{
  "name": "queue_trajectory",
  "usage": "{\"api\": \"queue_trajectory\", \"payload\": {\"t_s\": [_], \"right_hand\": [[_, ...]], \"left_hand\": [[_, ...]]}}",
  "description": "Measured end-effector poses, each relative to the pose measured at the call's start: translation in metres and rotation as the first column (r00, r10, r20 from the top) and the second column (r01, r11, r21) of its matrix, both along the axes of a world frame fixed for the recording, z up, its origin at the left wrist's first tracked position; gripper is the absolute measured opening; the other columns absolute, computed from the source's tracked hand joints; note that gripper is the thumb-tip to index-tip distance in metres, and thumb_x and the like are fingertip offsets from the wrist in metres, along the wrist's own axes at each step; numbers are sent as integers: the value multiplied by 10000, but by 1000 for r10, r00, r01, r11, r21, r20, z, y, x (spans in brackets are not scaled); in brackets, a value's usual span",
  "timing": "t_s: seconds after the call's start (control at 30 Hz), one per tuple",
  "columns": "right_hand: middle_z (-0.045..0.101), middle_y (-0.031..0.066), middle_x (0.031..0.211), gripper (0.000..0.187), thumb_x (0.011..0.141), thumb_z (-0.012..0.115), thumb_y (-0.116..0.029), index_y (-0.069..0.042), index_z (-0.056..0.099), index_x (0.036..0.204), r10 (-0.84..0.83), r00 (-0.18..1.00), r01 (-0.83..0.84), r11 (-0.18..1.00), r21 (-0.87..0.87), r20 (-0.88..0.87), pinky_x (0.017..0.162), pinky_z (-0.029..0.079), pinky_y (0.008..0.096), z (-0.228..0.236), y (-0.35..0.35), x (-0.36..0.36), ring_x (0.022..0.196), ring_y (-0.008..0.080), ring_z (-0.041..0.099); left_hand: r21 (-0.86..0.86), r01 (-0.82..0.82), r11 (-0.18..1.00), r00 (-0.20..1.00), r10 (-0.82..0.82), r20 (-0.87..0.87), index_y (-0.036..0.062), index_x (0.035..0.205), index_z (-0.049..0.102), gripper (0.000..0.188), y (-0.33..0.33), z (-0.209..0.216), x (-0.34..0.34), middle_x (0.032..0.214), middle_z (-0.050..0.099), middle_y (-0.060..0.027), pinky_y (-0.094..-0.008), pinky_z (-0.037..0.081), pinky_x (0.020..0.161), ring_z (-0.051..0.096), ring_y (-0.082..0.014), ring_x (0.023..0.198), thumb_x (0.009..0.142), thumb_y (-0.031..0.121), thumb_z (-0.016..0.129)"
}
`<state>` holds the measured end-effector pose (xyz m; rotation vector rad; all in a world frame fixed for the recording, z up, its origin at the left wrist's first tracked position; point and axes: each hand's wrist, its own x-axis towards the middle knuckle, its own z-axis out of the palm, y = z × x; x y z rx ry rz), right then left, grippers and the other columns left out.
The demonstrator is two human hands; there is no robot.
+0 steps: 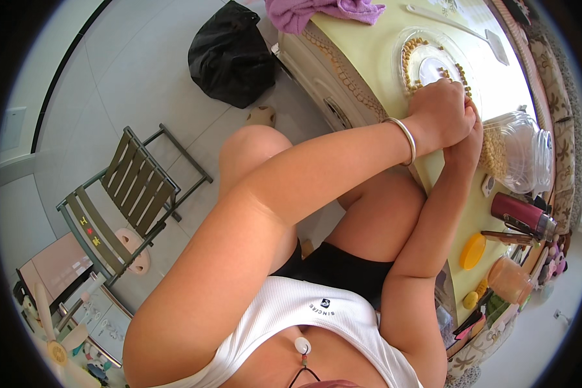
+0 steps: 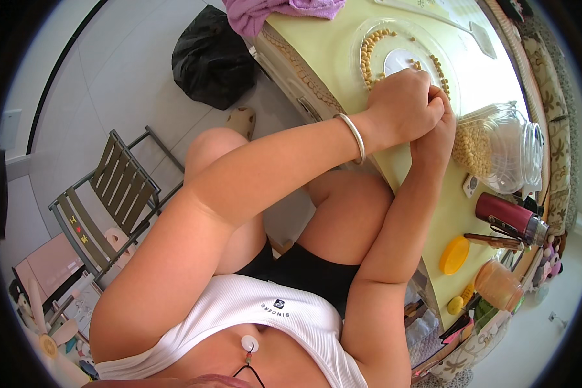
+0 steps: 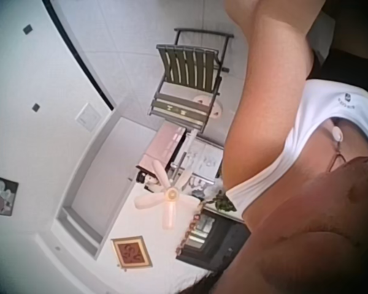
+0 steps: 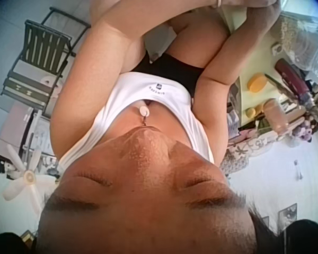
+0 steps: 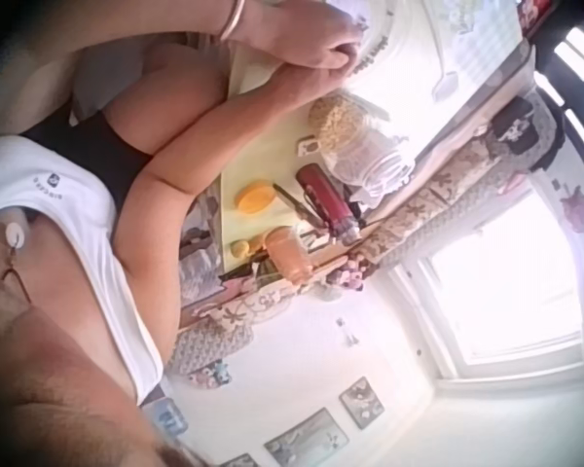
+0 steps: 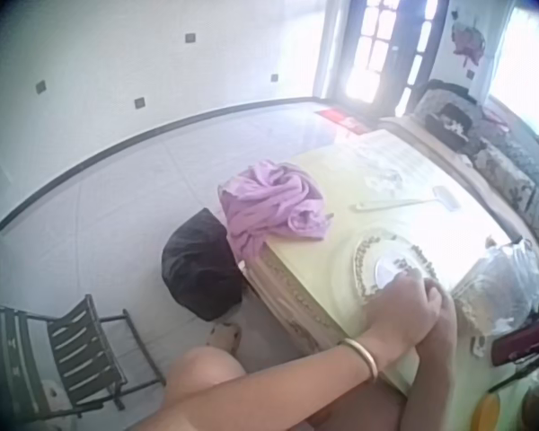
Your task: The person sits on the floor and peels the skins off peanuts by hand. They pick up peanuts from a clear plate, remove the outer shells, and place the peeled kernels back onto the plate. The process is repeated continuously throughout the clip.
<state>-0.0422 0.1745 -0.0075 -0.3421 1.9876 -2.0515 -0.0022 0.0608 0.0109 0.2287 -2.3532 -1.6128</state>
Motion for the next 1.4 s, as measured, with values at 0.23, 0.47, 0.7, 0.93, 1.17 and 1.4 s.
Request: {"api": "queue_trajectory", "payload": {"t_s": [0.23, 0.47, 0.7, 0.93, 1.17, 1.4], "right_hand": [[630, 60, 931, 155, 920, 540, -61, 22, 594, 1040, -73, 997, 73, 997, -20, 10, 711, 493, 225, 7, -8, 7, 816, 110, 589], [635, 71, 941, 172, 924, 534, -60, 30, 590, 1059, -70, 997, 71, 997, -44, 19, 702, 504, 228, 5, -6, 5, 819, 117, 602], [625, 85, 1016, 220, 945, 509, -69, 20, 561, 1140, -67, 997, 68, 997, -31, 24, 751, 527, 254, 2, -2, 2, 884, 144, 616], [634, 66, 941, 165, 930, 540, -70, 23, 593, 1054, -83, 996, 84, 996, -34, 8, 707, 503, 225, 6, -7, 6, 823, 113, 598], [633, 61, 937, 160, 926, 549, -78, 18, 596, 1045, -95, 995, 96, 994, -47, 21, 698, 499, 222, 8, -8, 7, 816, 108, 595], [631, 65, 935, 167, 921, 553, -75, 22, 592, 1050, -86, 996, 87, 995, -56, 28, 689, 501, 224, 7, -7, 6, 811, 111, 596]], "left_hand": [[13, 1, 1000, 1000, -1, 5, -18, 899, 632, 307, 1, 0, -1, 965, 647, -190, -420, 519, 794, 639, -330, 889, 826, 267, 545], [5, 28, 1000, 999, -28, 25, -29, 960, 635, 362, 0, 1, -2, 997, 636, -225, -421, 529, 801, 650, -345, 898, 844, 303, 548], [27, 5, 1000, 1000, -6, 25, -15, 896, 645, 307, 2, 1, -3, 971, 651, -191, -424, 523, 787, 643, -335, 881, 828, 264, 535], [15, 38, 999, 999, -39, 30, -33, 969, 635, 366, 0, 2, -2, 991, 640, -228, -415, 532, 806, 651, -342, 909, 850, 302, 549], [8, 36, 999, 999, -37, 37, -34, 967, 634, 366, 0, 3, -3, 996, 637, -225, -413, 532, 804, 651, -340, 907, 851, 302, 549], [23, 42, 999, 998, -43, 40, -22, 959, 639, 351, -1, 4, -2, 1001, 637, -218, -413, 528, 817, 647, -338, 918, 850, 300, 553]]}}
